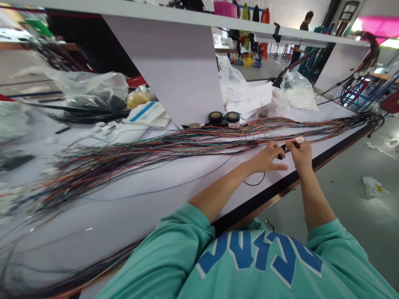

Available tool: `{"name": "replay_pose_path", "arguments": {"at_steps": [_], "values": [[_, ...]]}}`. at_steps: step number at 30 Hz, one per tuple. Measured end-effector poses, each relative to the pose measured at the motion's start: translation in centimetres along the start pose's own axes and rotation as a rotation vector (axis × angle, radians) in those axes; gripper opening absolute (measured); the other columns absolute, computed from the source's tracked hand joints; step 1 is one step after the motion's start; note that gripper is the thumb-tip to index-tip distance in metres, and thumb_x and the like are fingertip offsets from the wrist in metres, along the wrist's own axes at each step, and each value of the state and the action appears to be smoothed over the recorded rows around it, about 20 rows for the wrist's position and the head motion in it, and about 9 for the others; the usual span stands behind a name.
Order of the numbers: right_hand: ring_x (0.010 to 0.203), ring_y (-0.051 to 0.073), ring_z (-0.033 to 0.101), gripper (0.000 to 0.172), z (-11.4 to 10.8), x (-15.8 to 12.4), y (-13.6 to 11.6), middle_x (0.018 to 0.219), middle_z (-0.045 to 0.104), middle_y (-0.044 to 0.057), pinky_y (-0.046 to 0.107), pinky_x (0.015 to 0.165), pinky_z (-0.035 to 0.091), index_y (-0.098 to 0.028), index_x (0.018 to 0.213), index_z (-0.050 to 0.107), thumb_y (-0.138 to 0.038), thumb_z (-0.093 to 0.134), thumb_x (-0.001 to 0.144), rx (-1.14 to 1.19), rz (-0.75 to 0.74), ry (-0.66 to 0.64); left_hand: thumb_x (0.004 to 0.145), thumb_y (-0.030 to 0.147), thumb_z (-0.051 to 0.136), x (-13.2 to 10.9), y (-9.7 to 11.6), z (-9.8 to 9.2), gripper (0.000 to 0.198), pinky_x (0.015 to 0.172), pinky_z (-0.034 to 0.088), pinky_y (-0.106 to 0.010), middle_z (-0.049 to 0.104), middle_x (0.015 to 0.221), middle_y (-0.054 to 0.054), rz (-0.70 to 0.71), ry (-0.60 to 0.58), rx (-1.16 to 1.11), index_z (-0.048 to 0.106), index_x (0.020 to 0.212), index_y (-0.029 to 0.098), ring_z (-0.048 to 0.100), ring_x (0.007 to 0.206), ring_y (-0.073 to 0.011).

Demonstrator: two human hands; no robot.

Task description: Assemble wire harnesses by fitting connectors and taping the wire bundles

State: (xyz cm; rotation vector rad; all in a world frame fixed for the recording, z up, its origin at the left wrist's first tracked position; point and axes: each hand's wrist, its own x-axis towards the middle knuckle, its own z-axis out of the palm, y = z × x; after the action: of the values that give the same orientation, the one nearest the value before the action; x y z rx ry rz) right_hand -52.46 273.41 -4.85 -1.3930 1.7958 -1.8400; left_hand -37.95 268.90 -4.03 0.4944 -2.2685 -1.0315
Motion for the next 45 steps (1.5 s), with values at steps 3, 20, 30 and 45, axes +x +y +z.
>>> {"name": "replay_pose_path", "arguments": {"at_steps": [3,20,30,45], "values": [[0.063,0.014,0.054,0.018,-0.4,-0.3,-1.0,0.065,0.06,-0.001,0.03,0.063,0.045,-0.02,0.064,0.055,-0.036,0.063,0.065,-0.038,-0.174,-0.022,0.075,0.028,0.06,0.5,0.1,-0.1,0.017,0.059,0.036,-0.024,0.045,0.069,0.003,-0.096,0.153,-0.074,0.047,0.071,0.017,0.042,0.062,-0.0096],[0.054,0.016,0.059,0.021,2.1,-0.5,-0.5,0.057,0.059,-0.001,0.031,0.056,0.05,-0.02,0.067,0.054,-0.04,0.058,0.069,0.139,0.059,-0.145,0.072,0.041,0.062,0.7,0.3,-0.6,0.028,0.044,0.029,-0.021,0.046,0.061,0.003,-0.306,0.138,-0.57,0.046,0.075,0.018,0.043,0.048,-0.0081],[0.055,0.013,0.052,0.016,0.8,-0.2,-0.7,0.058,0.057,-0.002,0.027,0.056,0.043,-0.021,0.064,0.055,-0.036,0.062,0.067,-0.058,-0.101,-0.143,0.071,0.019,0.06,0.6,-0.7,-0.5,0.01,0.057,0.035,-0.022,0.049,0.066,0.004,-0.187,0.196,-0.056,0.051,0.077,0.017,0.044,0.059,-0.0082],[0.053,0.015,0.056,0.017,2.7,-0.5,0.2,0.055,0.057,-0.002,0.03,0.056,0.048,-0.023,0.063,0.047,-0.035,0.057,0.07,0.132,0.06,-0.171,0.074,0.05,0.061,1.0,-1.1,-0.2,0.037,0.04,0.031,-0.021,0.049,0.06,0.001,-0.318,0.143,-0.53,0.049,0.073,0.015,0.04,0.041,-0.0062]]}}
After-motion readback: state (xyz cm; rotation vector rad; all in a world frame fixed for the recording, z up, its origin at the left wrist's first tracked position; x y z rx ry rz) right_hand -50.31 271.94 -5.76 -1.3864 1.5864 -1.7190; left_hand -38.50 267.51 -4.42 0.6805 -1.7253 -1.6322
